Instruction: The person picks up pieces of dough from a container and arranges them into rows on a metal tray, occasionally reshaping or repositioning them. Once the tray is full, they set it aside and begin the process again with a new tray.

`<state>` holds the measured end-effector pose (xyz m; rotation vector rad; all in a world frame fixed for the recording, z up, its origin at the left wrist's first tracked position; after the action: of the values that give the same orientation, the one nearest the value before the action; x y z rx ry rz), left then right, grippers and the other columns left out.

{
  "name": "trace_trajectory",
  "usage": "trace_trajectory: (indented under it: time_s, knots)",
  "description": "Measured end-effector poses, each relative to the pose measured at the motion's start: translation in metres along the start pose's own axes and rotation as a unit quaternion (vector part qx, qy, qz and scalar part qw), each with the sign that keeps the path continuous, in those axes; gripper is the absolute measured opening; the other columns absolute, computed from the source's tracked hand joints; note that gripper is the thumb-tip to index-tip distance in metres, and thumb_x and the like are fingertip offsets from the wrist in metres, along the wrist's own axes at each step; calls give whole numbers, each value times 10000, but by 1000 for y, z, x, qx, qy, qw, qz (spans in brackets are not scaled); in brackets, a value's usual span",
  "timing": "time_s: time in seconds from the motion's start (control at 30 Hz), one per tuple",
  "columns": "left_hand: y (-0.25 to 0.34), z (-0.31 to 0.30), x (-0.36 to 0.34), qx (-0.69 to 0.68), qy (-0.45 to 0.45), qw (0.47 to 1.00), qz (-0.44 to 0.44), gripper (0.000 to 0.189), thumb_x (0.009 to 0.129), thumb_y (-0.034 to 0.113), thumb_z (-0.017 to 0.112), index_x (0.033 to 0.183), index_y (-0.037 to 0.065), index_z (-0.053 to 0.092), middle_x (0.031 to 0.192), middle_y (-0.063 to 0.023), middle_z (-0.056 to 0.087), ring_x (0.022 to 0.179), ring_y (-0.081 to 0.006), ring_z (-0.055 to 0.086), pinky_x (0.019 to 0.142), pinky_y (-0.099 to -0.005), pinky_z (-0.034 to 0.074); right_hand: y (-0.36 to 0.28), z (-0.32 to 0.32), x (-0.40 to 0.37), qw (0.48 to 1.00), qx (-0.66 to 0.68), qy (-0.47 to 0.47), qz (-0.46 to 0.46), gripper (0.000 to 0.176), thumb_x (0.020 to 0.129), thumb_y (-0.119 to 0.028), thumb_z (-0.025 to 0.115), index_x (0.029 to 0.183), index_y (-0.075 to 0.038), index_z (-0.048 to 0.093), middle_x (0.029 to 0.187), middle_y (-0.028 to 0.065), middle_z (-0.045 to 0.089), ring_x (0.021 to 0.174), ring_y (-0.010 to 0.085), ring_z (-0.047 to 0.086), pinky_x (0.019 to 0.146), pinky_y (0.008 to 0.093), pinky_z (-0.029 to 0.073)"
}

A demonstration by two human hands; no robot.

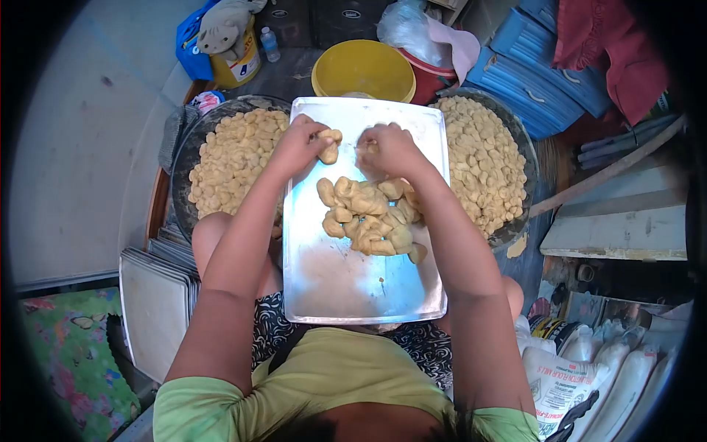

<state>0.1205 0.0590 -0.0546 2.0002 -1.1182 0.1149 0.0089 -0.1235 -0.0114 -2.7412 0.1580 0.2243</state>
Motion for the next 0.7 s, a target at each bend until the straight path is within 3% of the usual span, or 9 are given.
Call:
trace_trajectory:
  time_s: [0.03, 0.13, 0.2, 0.3, 0.4, 0.53, 0.6, 0.67, 0.7]
  knots:
    - [1, -3, 5, -21, -58, 995, -79, 372, 862, 163, 663, 1202, 22, 609, 913, -101, 633, 751, -166, 604, 676, -309, 497, -9, 4, 0, 991, 16, 130, 3, 431, 757, -338, 704, 1153, -176, 648, 1106, 96, 627, 1134, 292, 529, 962, 471, 386]
    - [-6, 3, 14, -243, -68, 931, -265, 419, 859, 104, 642, 1262, 27, 560, 1031, -125, 633, 844, -204, 611, 737, -335, 504, -23, 23, 33, 960, 121, 243, -61, 458, 787, -292, 685, 1217, -147, 614, 1053, 110, 648, 1148, 282, 533, 955, 475, 389]
    - [-1, 4, 13, -313, -8, 916, -252, 548, 824, 88, 669, 1337, 41, 482, 1063, -131, 623, 874, -235, 614, 776, -349, 509, -20, 20, 51, 975, 132, 162, -81, 402, 822, -276, 663, 1186, -109, 636, 1063, 137, 641, 1058, 288, 594, 906, 433, 437]
    - [19, 0, 4, -90, -8, 976, -197, 666, 734, 129, 739, 1338, 69, 464, 1064, -98, 603, 874, -199, 591, 774, -322, 506, -2, 19, 75, 930, 308, 198, -15, 285, 804, -216, 691, 1041, -59, 691, 1040, 153, 640, 856, 330, 652, 788, 401, 498]
    - [25, 9, -6, 40, -12, 999, -21, 336, 812, 146, 680, 1115, 19, 613, 1040, -141, 610, 926, -320, 593, 852, -391, 478, -15, 3, 62, 972, 118, 198, -42, 287, 794, -108, 686, 1075, -44, 677, 999, 137, 654, 888, 323, 642, 800, 379, 512]
    - [-4, 4, 14, 33, 59, 994, -91, 219, 842, 142, 644, 1010, 2, 653, 1014, -170, 612, 945, -366, 581, 859, -408, 471, 0, -4, 39, 971, 75, 218, -68, 362, 724, -315, 741, 1017, -106, 703, 1035, 121, 644, 1027, 306, 598, 882, 380, 481]
    - [-11, -1, 24, 46, 83, 993, -68, 205, 844, 123, 623, 1000, -6, 655, 994, -181, 615, 936, -370, 585, 836, -409, 478, 2, -5, 26, 978, 56, 200, -32, 373, 691, -263, 755, 1017, -91, 694, 1026, 141, 650, 994, 309, 616, 849, 384, 491]
    - [-7, -2, 30, 73, 65, 993, -68, 215, 813, 105, 621, 1004, 17, 669, 1018, -164, 627, 995, -337, 580, 889, -412, 441, 15, -2, 29, 990, 134, 33, -26, 371, 665, -202, 754, 1003, -63, 686, 959, 152, 669, 938, 317, 636, 812, 393, 500]
    - [7, -3, 32, 108, 85, 990, -24, 230, 799, 106, 619, 1011, 39, 678, 1040, -150, 633, 1036, -314, 570, 925, -428, 403, 18, -9, 31, 990, 125, 55, -22, 285, 702, -104, 733, 962, -6, 670, 849, 137, 687, 785, 230, 672, 739, 345, 522]
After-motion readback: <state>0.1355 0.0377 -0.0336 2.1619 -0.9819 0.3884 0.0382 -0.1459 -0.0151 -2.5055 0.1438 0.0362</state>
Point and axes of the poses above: each hand's wrist, its own x-axis towards the middle knuckle, its own z-axis out of the palm, y = z × x, the point moved 2 cm from there along x, towards the middle knuckle
